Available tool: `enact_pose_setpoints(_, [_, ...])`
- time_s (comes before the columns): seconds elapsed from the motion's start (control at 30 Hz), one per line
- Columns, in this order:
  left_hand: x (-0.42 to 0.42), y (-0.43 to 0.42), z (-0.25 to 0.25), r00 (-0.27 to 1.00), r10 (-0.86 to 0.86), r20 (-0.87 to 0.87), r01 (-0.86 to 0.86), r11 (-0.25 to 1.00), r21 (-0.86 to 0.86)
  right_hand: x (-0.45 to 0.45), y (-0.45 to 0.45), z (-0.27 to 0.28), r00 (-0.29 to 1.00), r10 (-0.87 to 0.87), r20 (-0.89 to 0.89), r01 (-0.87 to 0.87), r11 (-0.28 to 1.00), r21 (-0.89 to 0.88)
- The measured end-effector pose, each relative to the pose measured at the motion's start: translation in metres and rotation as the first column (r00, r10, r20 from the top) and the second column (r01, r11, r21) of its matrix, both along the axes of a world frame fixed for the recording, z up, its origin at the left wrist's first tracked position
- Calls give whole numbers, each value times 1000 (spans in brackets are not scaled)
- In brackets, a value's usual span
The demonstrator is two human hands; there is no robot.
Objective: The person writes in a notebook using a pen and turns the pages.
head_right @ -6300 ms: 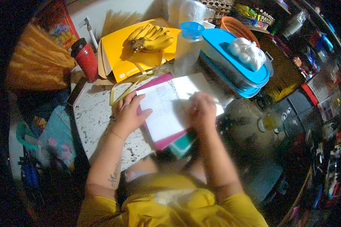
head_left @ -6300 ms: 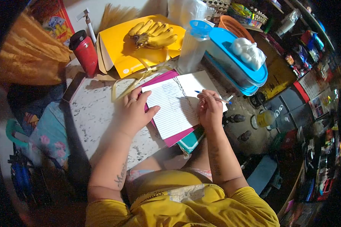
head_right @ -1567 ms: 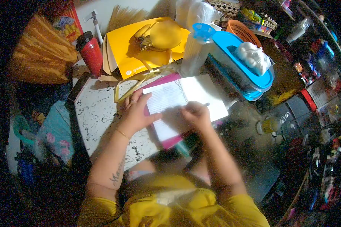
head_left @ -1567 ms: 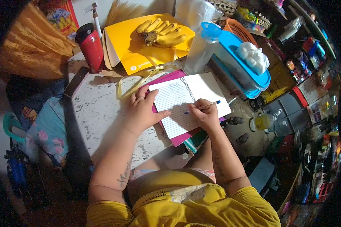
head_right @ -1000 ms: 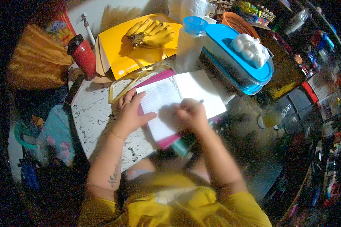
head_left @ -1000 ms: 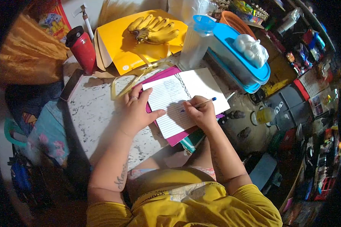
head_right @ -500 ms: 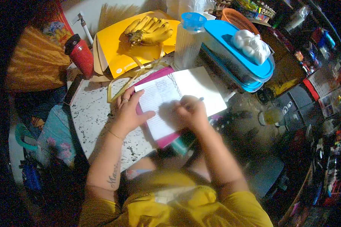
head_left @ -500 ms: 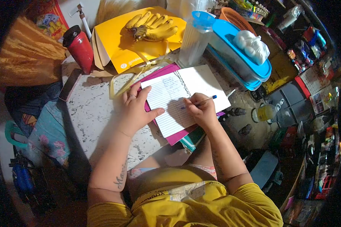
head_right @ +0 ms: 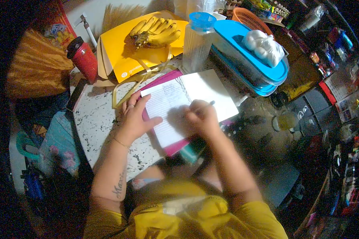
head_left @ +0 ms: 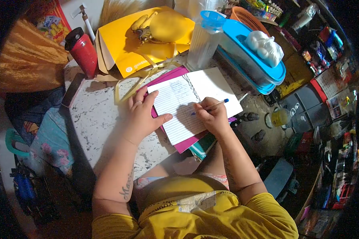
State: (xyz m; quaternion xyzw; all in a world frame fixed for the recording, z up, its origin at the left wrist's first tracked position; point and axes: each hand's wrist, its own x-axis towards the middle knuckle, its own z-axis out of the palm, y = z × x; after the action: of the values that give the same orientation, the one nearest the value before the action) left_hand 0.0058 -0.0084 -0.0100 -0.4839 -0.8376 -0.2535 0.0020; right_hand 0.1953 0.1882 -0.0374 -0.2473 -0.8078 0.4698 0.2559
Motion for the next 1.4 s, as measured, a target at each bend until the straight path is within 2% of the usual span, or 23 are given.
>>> enact_pose_setpoints(0.17, [-2, 1, -3, 1000, -4, -6, 4, 1000, 3, -2, 4, -9, 1000, -17, -11, 17, 1000, 0])
enact_pose_setpoints(0.27, [-2, 1, -3, 1000, 3, -26, -4, 1000, -11, -1, 2, -6, 997, 24, -75, -20, 999, 42])
enact_pose_setpoints(0.43, [0, 0, 0, 1000, 15, -11, -15, 1000, -24, -2, 1, -7, 986, 34, -162, -38, 999, -21])
enact_pose_setpoints(0.67, [-1, 0, -3, 1000, 12, -13, -12, 1000, -9, 0, 3, -8, 992, -2, -125, -5, 999, -52])
enact_pose_setpoints(0.73, [-2, 0, -4, 1000, 2, 3, -2, 1000, 1, -1, 3, -8, 993, -14, -120, 16, 1000, 11])
enact_pose_setpoints(0.87, [-2, 1, -4, 1000, -3, -4, 3, 1000, 1, 0, 4, -7, 993, 1, -120, 2, 1000, 25])
enact_pose_setpoints(1.27, [-2, 1, -1, 1000, -4, -13, 3, 1000, -26, 1, 4, -5, 992, 7, -125, -11, 999, -36])
enact_pose_setpoints(1.33, [1, 1, -1, 1000, 22, 7, -22, 1000, -19, 0, 6, -9, 992, -16, -128, 22, 999, 47])
enact_pose_setpoints(1.4, [0, 1, -2, 1000, 20, 13, -19, 1000, -18, 1, 7, -12, 992, -15, -125, 23, 998, 58])
